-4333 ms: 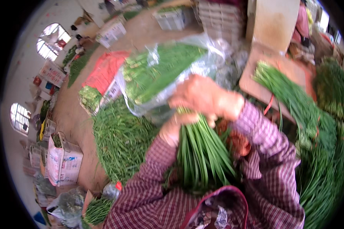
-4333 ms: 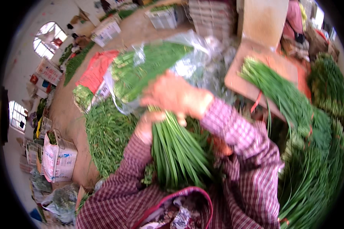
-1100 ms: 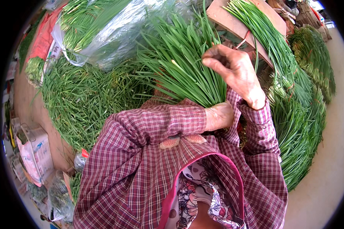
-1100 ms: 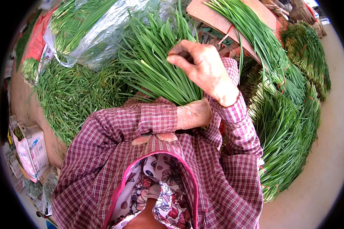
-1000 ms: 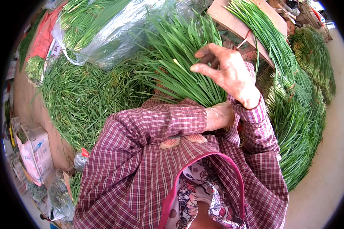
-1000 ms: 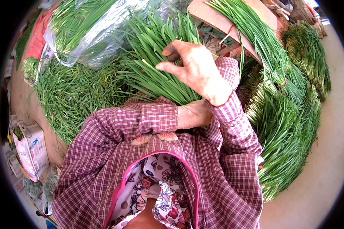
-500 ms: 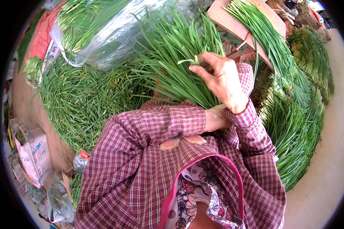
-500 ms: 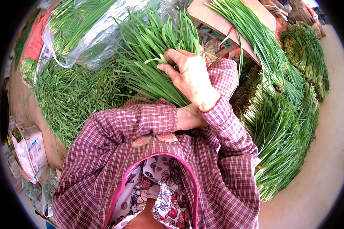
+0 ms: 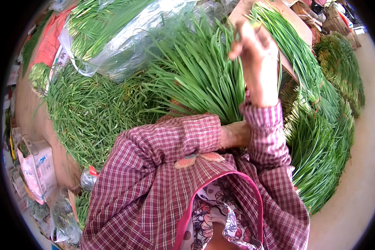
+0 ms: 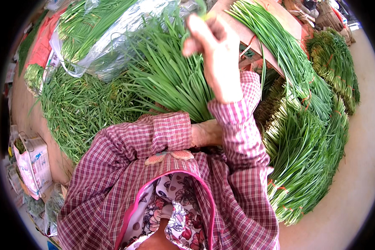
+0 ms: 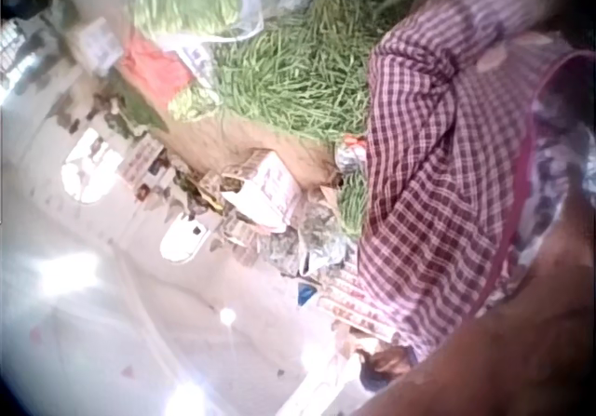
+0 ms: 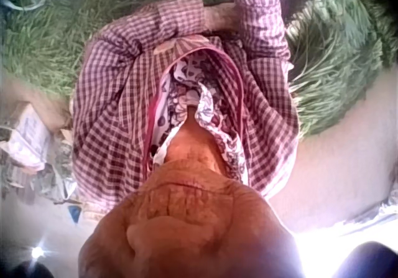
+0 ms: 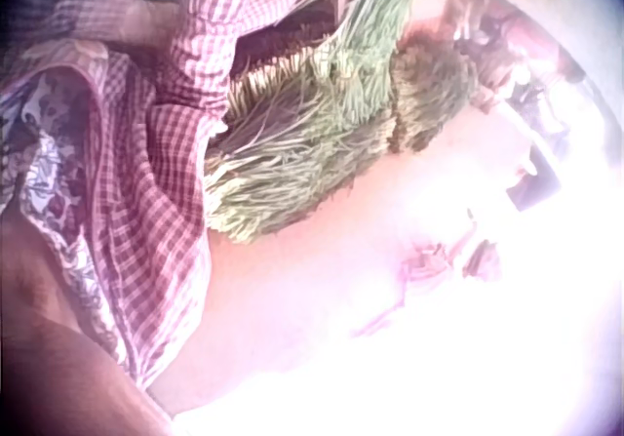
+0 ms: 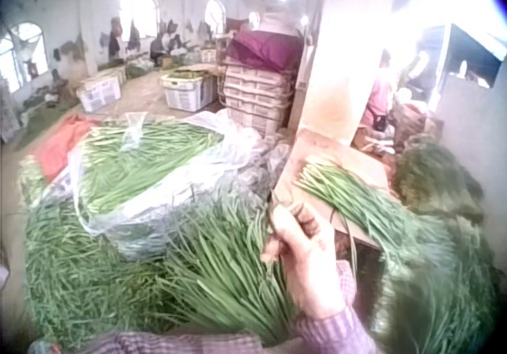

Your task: The person sorts through green stalks on the floor, gathers them into bundles, and secures each bundle with a red tie before placing it on a stack.

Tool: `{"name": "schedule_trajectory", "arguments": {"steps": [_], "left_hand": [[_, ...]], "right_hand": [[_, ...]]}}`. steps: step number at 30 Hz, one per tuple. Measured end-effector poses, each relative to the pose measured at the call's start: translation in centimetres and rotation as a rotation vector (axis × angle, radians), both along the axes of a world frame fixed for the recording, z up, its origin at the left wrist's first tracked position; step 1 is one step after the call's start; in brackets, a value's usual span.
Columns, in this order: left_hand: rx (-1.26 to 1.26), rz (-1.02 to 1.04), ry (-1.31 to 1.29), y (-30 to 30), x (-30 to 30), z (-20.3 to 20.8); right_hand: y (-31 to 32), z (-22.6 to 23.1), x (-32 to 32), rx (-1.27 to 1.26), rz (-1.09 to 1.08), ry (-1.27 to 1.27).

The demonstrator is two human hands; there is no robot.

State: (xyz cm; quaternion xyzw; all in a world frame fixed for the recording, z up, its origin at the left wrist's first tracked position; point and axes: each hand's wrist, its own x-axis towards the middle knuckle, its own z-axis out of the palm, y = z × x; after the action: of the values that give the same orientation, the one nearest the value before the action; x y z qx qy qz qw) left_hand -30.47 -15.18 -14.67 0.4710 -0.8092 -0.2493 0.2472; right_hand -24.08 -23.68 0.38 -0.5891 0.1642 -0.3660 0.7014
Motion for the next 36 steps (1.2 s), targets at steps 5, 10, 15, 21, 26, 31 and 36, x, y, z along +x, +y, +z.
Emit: {"name": "schedule_trajectory", "arguments": {"steps": [5,10,15,21,26,31,36], "left_hand": [[0.341,-0.453,-0.732,-1.4,-0.2,3.0],[-0.343,0.132,0.475,0.0,-0.9,-2.3],[-0.822,0.339,-1.163,-0.5,-1.3,-4.2],[-0.602,0.225,-0.828,1.1,-2.7,-5.5],[-0.511,0.085,-0.376,0.9,-1.8,-5.5],[-0.471,0.041,-0.091,0.1,-2.9,-7.9],[-0.339,0.011,0.086,-1.7,-4.9,-11.9]], "right_hand": [[-1.4,1.9,3.8,-0.489,0.148,0.234],[1.3,-1.9,4.8,-0.927,0.4,0.463],[2.2,-4.8,5.7,-1.181,0.322,0.762],[3.3,-6.3,5.8,-1.357,0.265,0.824],[2.6,-8.0,5.0,-1.377,0.204,0.574],[2.4,-7.3,5.8,-1.256,0.084,0.326],[1.3,-3.3,8.7,-0.959,0.212,0.074]]}}
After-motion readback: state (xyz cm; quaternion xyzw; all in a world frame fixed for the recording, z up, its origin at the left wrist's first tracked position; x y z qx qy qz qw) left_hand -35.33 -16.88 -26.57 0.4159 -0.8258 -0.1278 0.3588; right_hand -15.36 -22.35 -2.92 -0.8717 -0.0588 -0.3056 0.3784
